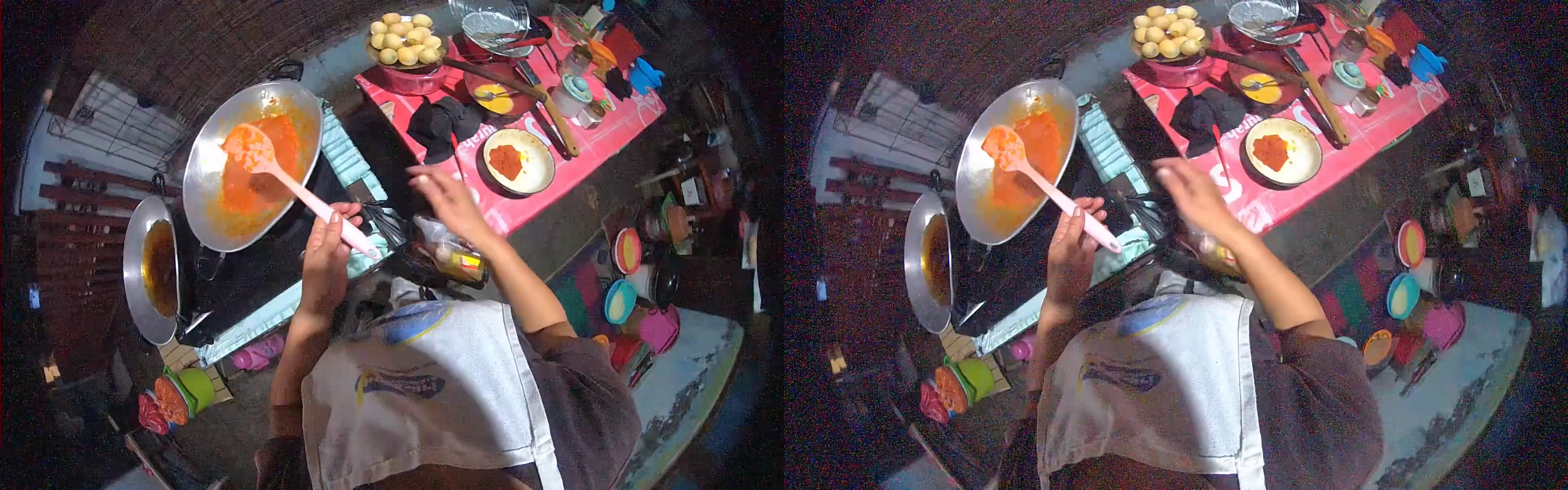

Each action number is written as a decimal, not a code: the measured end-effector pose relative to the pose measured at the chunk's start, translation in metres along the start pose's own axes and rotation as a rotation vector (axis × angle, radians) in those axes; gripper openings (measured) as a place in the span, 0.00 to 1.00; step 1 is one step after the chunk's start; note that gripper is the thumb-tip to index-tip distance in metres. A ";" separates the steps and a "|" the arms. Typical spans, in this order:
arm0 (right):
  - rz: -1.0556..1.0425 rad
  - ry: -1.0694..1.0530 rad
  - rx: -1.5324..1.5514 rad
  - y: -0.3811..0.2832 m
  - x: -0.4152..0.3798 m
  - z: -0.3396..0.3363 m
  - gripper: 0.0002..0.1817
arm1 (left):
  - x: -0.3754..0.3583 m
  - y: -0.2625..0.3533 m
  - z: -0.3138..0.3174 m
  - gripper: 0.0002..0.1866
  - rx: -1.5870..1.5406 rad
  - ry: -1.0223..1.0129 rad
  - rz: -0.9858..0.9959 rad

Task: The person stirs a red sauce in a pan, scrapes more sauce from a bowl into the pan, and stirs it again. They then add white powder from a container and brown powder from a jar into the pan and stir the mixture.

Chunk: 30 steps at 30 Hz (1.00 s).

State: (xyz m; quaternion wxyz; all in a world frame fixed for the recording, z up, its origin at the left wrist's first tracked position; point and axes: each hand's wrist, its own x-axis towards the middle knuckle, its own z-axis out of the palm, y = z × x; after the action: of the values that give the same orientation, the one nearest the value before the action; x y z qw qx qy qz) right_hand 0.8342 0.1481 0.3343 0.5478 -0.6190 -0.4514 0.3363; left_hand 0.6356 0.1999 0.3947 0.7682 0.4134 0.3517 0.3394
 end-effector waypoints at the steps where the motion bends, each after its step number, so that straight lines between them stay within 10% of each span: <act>1: 0.073 -0.121 0.252 -0.026 -0.008 0.009 0.16 | 0.007 -0.006 0.006 0.16 0.074 -0.032 -0.018; 4: -0.079 -0.061 0.351 -0.042 -0.015 0.030 0.18 | 0.032 -0.028 0.036 0.17 0.135 -0.130 -0.019; 6: 0.234 -0.050 0.324 -0.052 -0.019 0.016 0.18 | 0.050 -0.051 0.043 0.15 0.192 -0.272 -0.072; 10: -0.098 0.367 -0.029 -0.015 -0.025 -0.018 0.18 | 0.067 -0.081 0.095 0.17 0.155 -0.443 -0.055; 18: 0.349 0.684 -0.193 0.036 -0.101 -0.111 0.16 | 0.133 -0.207 0.118 0.31 0.199 -0.340 -0.641; 30: 0.394 0.776 -0.043 0.042 -0.143 -0.126 0.17 | 0.174 -0.241 0.177 0.28 -0.001 -0.047 -0.609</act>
State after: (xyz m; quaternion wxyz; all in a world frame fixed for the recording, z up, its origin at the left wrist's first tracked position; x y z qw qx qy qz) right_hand 0.9049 -0.0310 0.3035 0.5892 -0.7851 -0.0923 0.1671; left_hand 0.9274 0.1677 0.2117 0.8427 0.2966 0.4413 0.0840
